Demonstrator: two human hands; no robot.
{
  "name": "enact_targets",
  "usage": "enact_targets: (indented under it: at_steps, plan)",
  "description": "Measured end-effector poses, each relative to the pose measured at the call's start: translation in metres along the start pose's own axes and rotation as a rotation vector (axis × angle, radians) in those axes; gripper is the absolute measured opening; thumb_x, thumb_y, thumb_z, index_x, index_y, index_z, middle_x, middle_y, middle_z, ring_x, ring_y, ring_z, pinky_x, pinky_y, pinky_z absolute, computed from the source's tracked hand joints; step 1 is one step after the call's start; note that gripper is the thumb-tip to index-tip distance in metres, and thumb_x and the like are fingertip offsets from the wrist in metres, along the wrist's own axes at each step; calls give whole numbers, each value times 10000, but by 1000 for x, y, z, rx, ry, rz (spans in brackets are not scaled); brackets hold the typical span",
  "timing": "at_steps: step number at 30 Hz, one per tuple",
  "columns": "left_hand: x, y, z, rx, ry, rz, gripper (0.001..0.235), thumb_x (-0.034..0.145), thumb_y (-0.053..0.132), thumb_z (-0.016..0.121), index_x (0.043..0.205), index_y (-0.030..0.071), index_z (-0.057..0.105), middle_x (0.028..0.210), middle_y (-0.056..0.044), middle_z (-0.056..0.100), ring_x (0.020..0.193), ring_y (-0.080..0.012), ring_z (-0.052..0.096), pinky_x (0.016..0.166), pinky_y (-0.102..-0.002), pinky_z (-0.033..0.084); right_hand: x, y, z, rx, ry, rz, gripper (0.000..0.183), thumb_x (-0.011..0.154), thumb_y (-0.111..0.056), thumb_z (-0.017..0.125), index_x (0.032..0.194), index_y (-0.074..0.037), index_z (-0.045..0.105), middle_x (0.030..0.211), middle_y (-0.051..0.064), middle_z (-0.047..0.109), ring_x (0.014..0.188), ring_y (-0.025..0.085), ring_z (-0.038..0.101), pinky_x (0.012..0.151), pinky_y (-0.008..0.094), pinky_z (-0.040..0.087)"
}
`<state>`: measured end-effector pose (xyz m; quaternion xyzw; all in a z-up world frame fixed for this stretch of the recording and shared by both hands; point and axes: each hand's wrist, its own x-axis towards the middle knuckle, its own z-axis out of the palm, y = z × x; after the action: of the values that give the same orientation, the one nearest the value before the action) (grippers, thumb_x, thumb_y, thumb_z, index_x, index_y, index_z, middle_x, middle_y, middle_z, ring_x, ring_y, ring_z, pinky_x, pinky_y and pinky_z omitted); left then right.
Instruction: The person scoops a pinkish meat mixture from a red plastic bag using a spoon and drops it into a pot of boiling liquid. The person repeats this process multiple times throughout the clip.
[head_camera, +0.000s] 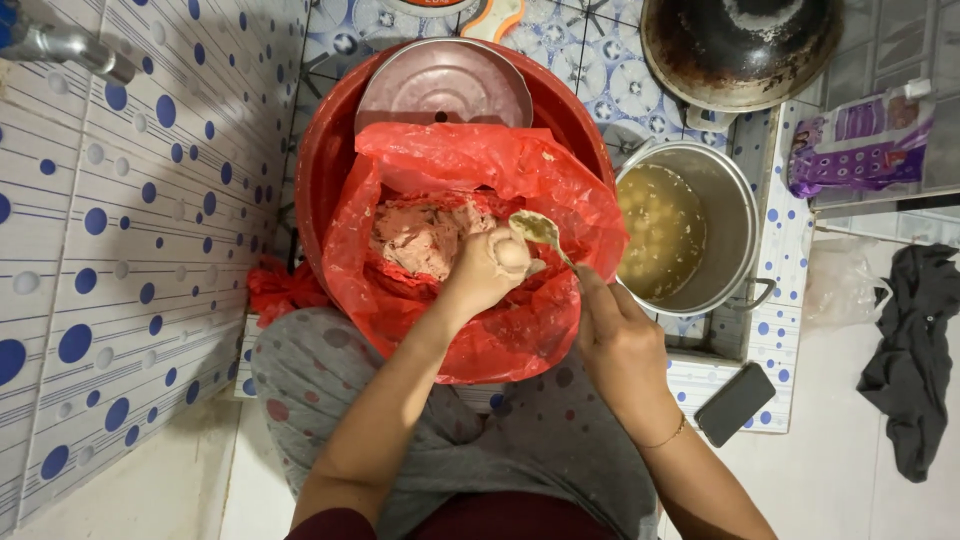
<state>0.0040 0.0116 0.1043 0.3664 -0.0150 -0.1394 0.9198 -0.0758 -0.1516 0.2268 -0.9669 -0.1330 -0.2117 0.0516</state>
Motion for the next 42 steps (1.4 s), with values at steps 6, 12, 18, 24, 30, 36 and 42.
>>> enact_targets:
  at_steps: [6,12,18,24,30,36,42]
  plan:
    - [4,-29,-12,645,144,140,305,748,102,872,618,53,601,530,-25,555,596,-53,476,527,-269,488,9,-10,-2,-77,-13,-89,199,961,-82,683,1123,-160,767,710,-14,622,621,183,685,546,301,577]
    - [7,-13,-4,560,263,47,211,785,85,842,670,9,682,551,-81,665,485,-44,514,447,-232,487,-3,-6,13,-123,-138,-104,315,887,-82,670,1173,-182,757,712,-9,634,576,214,696,514,338,588]
    - [2,-23,-24,1105,274,-115,259,912,177,612,705,80,735,587,-138,661,639,-334,695,588,-431,552,-10,-1,32,237,-344,166,190,918,-141,644,1056,-144,775,731,109,719,670,374,727,524,483,571]
    - [11,-51,-41,1575,113,-156,128,862,281,629,829,245,747,724,-14,716,802,-293,746,704,-428,612,-12,33,18,593,-534,480,179,872,-121,720,1005,-145,837,763,135,787,749,345,769,623,424,578]
    - [12,-48,-45,1612,60,-154,124,843,179,638,900,134,739,745,-124,718,822,-393,737,746,-503,607,-34,124,31,790,-319,784,165,936,-41,674,1065,-19,774,618,137,676,419,147,547,393,288,425]
    - [10,-49,-50,1627,79,-149,104,843,187,662,915,143,724,746,-121,711,825,-394,734,750,-497,608,-73,246,149,206,-333,701,225,975,-150,658,1126,-75,806,895,186,766,898,414,732,797,462,563]
    - [9,-57,-56,1608,120,-210,93,829,194,659,883,152,722,741,-142,704,833,-427,722,769,-524,606,-105,291,241,32,-404,609,185,960,-167,675,1069,-171,824,889,121,784,888,388,749,853,480,588]
